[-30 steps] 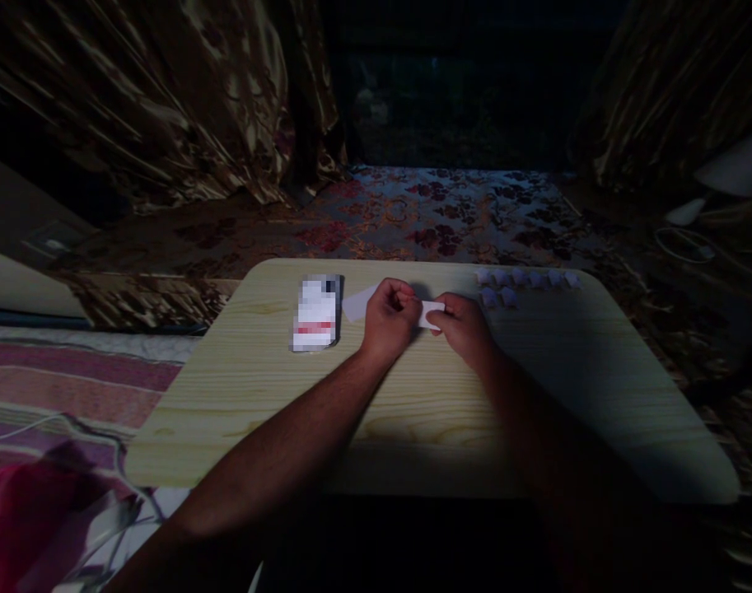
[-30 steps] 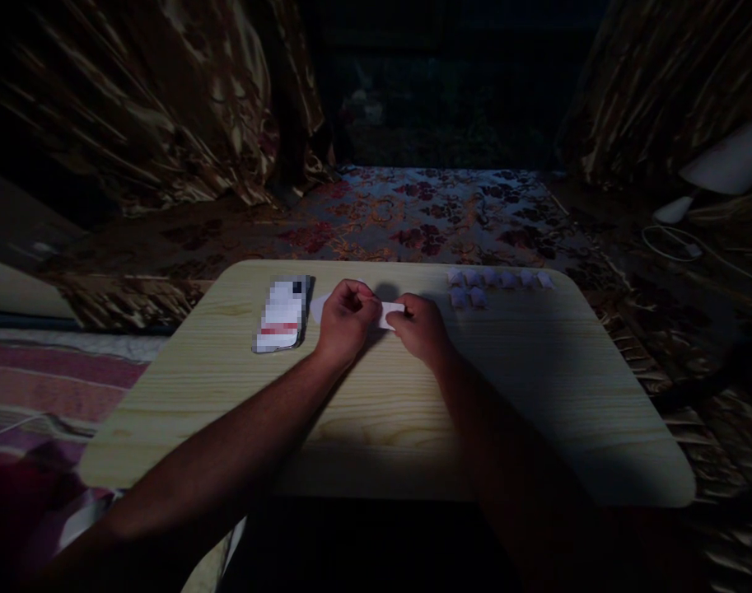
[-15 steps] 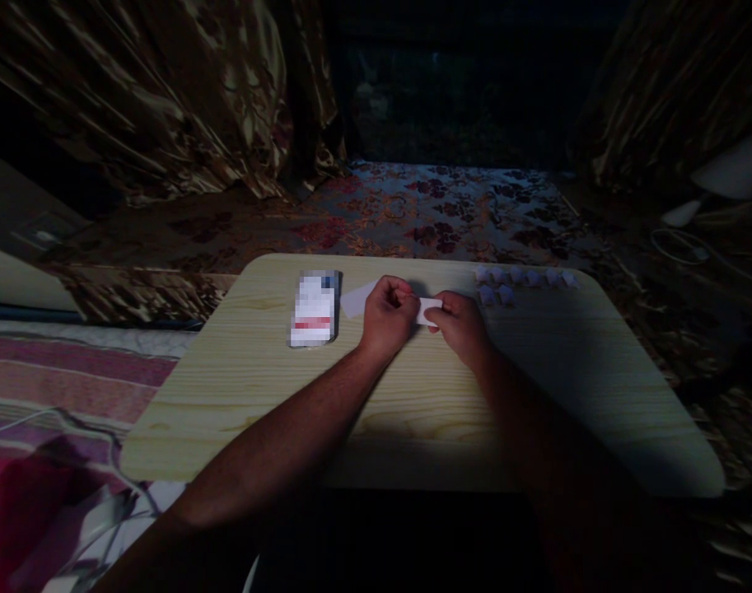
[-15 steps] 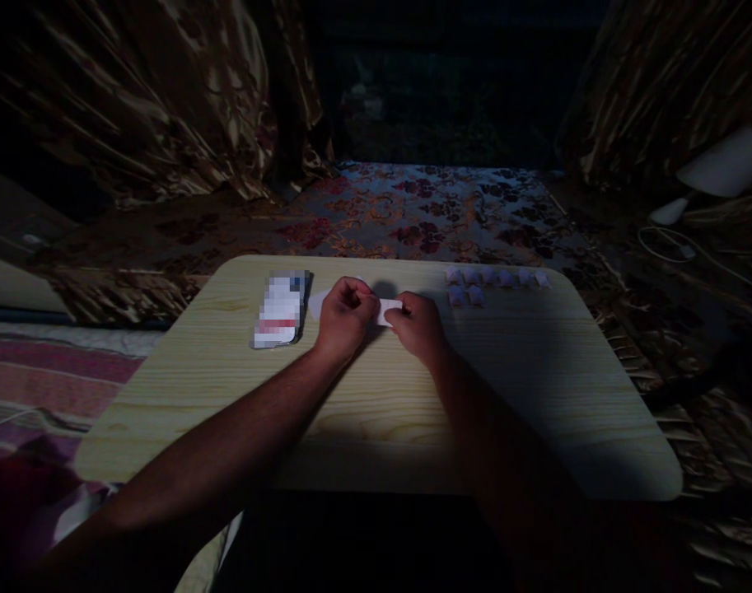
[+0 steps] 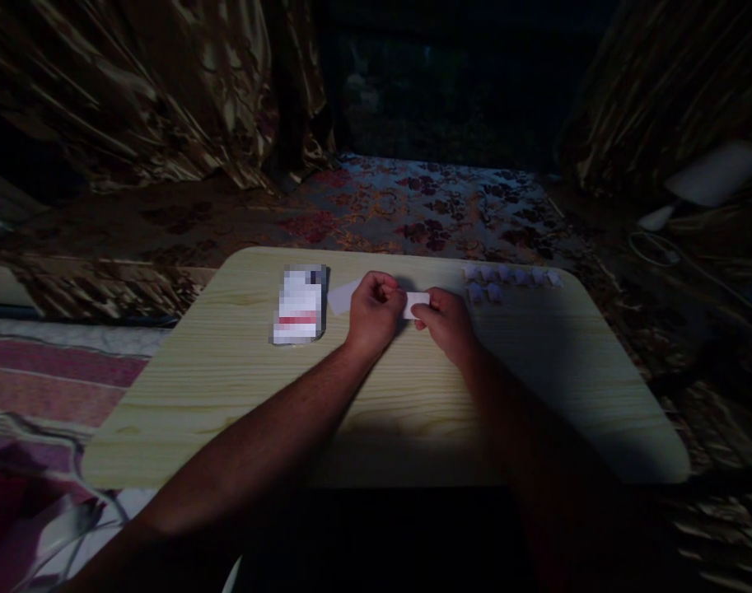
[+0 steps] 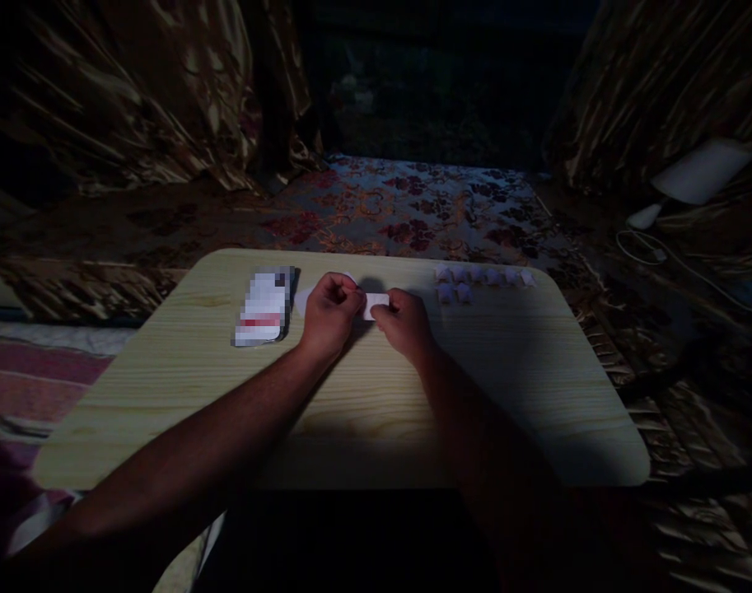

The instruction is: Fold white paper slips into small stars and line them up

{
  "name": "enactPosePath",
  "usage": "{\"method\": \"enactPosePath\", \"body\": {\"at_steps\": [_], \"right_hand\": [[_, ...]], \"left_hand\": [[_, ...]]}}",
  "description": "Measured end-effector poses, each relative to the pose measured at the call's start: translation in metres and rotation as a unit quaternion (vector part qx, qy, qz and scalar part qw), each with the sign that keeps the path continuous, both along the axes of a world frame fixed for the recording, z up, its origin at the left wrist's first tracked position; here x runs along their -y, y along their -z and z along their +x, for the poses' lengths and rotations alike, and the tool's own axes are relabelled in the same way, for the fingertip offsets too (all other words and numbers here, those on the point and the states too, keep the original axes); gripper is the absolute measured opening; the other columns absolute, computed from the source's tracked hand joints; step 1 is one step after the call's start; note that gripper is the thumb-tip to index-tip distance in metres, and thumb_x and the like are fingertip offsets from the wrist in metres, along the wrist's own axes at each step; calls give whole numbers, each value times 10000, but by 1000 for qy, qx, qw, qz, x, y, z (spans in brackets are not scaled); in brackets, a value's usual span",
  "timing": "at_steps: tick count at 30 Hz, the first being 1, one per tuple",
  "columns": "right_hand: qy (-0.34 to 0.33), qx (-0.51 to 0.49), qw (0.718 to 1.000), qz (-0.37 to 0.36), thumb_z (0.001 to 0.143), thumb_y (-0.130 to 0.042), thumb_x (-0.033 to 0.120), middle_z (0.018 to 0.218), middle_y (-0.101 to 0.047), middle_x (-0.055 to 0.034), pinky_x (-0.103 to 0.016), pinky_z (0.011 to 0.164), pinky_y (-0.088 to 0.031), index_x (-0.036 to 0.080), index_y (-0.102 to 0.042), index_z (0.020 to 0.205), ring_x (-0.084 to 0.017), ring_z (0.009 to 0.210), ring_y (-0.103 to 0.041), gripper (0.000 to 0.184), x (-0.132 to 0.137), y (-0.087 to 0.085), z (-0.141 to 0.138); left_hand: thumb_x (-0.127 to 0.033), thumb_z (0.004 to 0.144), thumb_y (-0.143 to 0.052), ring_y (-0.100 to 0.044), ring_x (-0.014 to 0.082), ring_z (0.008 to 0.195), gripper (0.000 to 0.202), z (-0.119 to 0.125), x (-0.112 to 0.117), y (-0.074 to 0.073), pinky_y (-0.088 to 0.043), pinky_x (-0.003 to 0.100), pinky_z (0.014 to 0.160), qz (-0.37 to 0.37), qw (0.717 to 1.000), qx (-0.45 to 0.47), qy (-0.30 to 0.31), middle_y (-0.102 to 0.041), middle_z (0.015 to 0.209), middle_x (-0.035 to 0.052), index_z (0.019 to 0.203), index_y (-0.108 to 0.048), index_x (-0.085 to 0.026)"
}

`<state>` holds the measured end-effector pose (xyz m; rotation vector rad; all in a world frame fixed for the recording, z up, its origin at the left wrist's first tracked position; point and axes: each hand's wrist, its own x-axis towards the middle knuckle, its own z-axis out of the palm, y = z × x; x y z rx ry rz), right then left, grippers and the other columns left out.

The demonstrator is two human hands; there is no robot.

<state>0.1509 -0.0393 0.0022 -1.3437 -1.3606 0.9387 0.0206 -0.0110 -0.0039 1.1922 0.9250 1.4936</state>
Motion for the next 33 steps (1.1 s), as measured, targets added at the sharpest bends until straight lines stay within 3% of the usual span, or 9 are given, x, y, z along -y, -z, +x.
{"method": "enactPosePath", "body": {"at_steps": [17,25,33], "right_hand": [[8,0,1000,-8,702,-586,269,547,-581,35,-232,472,-315,182,-594,689,-103,485,-471,89,1,-2,1],[10,-52,998,-24,685,-628,301,611,-614,26,-238,541,-438,184,-606,740,-134,570,-565,131,0,-2,-2],[1,-52,999,1,679,-647,277,596,-607,25,-242,546,-418,186,-617,718,-138,576,-559,104,0,1,2]], "left_hand": [[-152,660,-705,-461,73,481,238,1,-1,-2,-365,200,490,-52,995,83,29,-543,571,-64,808,-524,-198],[-173,672,-714,-483,77,497,235,1,1,-3,-380,204,501,-42,996,58,43,-566,605,-56,824,-536,-197],[-166,668,-713,-479,79,490,240,0,1,-3,-377,207,489,-57,994,69,65,-560,602,-57,830,-538,-199]]}}
